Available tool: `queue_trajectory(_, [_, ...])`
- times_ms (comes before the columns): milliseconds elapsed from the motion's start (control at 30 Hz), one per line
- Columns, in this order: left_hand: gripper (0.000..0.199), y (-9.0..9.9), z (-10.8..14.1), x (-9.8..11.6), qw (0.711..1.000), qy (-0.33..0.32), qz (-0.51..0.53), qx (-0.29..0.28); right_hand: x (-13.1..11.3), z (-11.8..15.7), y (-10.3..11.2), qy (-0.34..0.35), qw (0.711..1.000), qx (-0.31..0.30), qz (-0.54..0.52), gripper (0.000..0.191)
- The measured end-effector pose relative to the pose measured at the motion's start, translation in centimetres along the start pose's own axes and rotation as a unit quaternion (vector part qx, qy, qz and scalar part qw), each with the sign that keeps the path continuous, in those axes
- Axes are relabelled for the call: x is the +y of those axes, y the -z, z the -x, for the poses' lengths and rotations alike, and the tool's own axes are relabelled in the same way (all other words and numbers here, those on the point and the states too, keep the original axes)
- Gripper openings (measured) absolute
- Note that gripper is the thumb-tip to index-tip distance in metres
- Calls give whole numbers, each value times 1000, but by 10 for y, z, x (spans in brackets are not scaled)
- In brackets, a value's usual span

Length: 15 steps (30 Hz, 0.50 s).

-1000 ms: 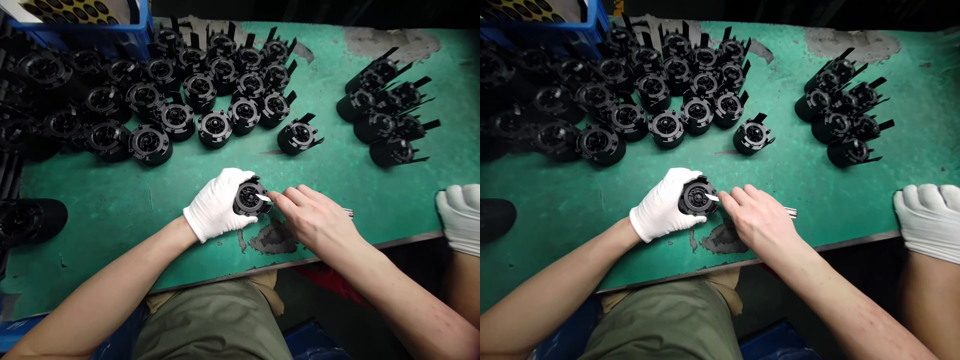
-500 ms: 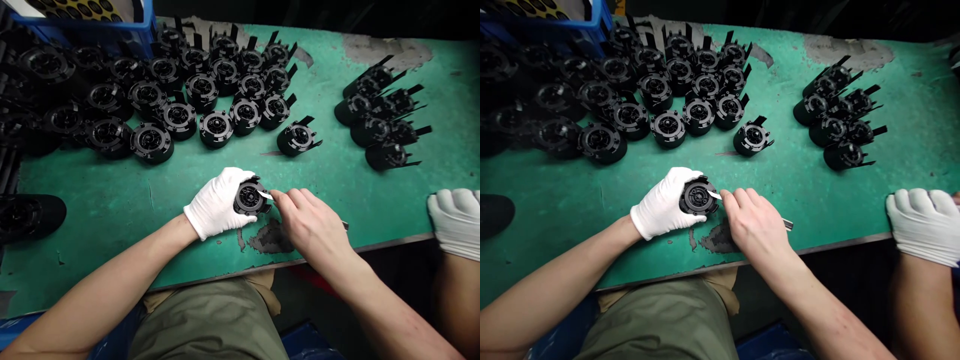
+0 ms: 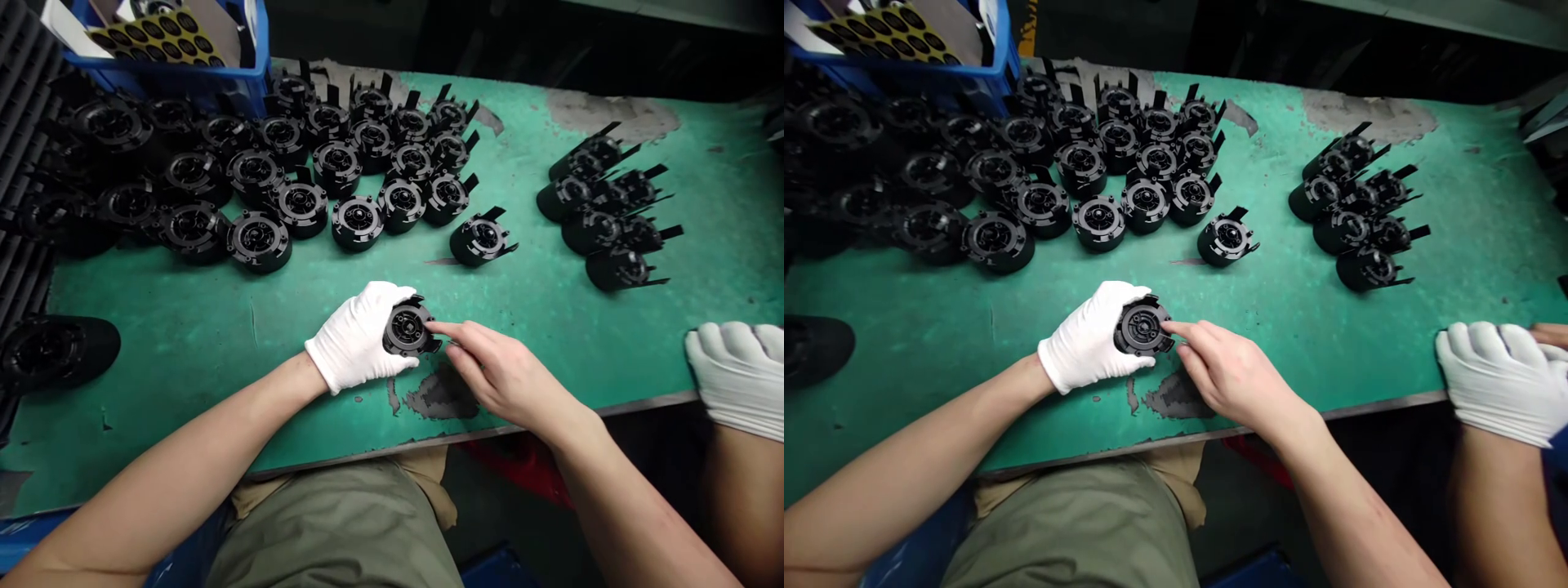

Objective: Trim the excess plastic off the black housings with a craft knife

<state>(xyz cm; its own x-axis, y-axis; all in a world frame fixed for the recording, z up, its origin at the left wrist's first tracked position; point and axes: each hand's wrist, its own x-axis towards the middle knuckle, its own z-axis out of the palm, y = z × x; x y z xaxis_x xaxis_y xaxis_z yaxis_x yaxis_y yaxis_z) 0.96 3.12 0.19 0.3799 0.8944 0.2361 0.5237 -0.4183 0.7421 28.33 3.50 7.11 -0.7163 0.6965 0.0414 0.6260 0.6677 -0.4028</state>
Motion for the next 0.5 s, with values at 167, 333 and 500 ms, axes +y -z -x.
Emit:
queue_trajectory(167, [101, 1, 1, 1, 1000, -4, 1, 0, 3, 8, 3, -33, 998, 39, 33, 36])
queue_trajectory(333, [104, 0, 1, -1, 1000, -1, 7, 1, 3, 3, -9, -35, 988, 20, 148, 40])
queue_trajectory(500, [104, -1, 1, -2, 1000, 0, 7, 3, -2, -6, -8, -8, 976, 15, 219, 38])
